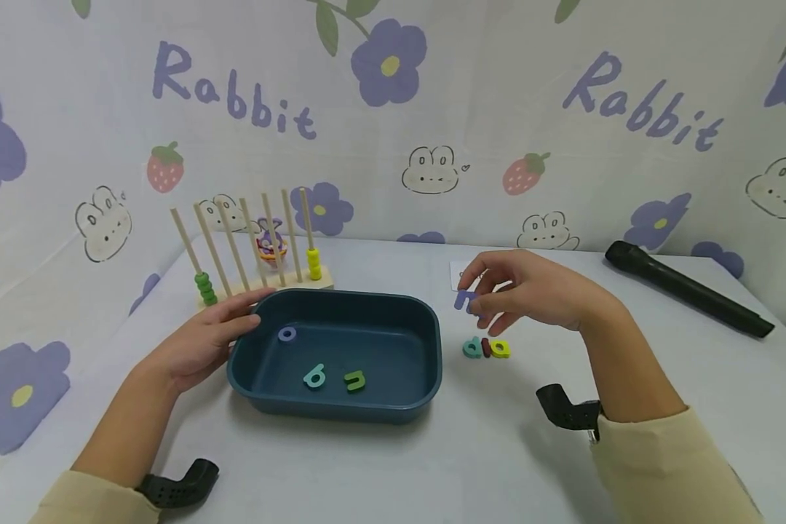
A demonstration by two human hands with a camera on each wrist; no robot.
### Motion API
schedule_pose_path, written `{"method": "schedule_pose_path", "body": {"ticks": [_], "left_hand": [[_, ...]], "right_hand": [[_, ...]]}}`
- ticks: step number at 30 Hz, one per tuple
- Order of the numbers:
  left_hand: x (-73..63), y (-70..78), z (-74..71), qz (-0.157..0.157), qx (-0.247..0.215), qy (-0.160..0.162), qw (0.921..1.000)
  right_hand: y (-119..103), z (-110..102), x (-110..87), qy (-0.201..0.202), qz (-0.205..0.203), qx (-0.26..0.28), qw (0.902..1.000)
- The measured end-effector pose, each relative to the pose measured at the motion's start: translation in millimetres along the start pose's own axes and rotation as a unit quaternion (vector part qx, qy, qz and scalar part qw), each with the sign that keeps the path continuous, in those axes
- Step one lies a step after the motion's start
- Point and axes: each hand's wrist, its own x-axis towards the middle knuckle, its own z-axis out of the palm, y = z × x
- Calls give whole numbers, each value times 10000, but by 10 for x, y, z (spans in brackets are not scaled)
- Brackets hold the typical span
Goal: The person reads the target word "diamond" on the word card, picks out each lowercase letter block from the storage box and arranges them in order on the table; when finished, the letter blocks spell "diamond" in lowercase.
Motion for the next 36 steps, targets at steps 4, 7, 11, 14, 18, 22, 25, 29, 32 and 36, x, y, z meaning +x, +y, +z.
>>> {"method": "schedule_pose_path", "body": {"ticks": [4, 7, 11, 14, 18, 22, 25, 29, 32, 36], "left_hand": [[1, 5, 4, -40, 39, 44, 10000], [2, 16, 4, -61, 48, 49, 10000], [4, 46, 8, -86, 56, 55, 9999], [10, 65, 16, -105, 55, 56, 9999], [26, 68, 11, -132, 20, 42, 9999], [30, 63, -6, -153, 34, 38, 9999], [33, 62, -15, -176, 52, 34, 9998], [45, 64, -15, -219, 49, 27, 9997], [53, 71, -14, -253, 79, 43, 9996], [59, 88, -22, -249, 118, 48, 9996]], "right_hand": [[118, -44, -79, 241, -51, 32, 9997], [209, -81, -140, 565, -45, 159, 9983], [352, -149, -233, 969, 125, 528, 9938], [464, -202, -311, 1101, 316, 895, 9894], [588, -249, -393, 1088, 612, 1259, 9842], [693, -282, -425, 1070, 786, 1292, 9827], [764, -297, -435, 1166, 908, 1362, 9796], [854, -305, -435, 1256, 999, 1476, 9759], [924, -306, -421, 1224, 952, 1297, 9794], [993, -289, -396, 1034, 988, 794, 9865]]}}
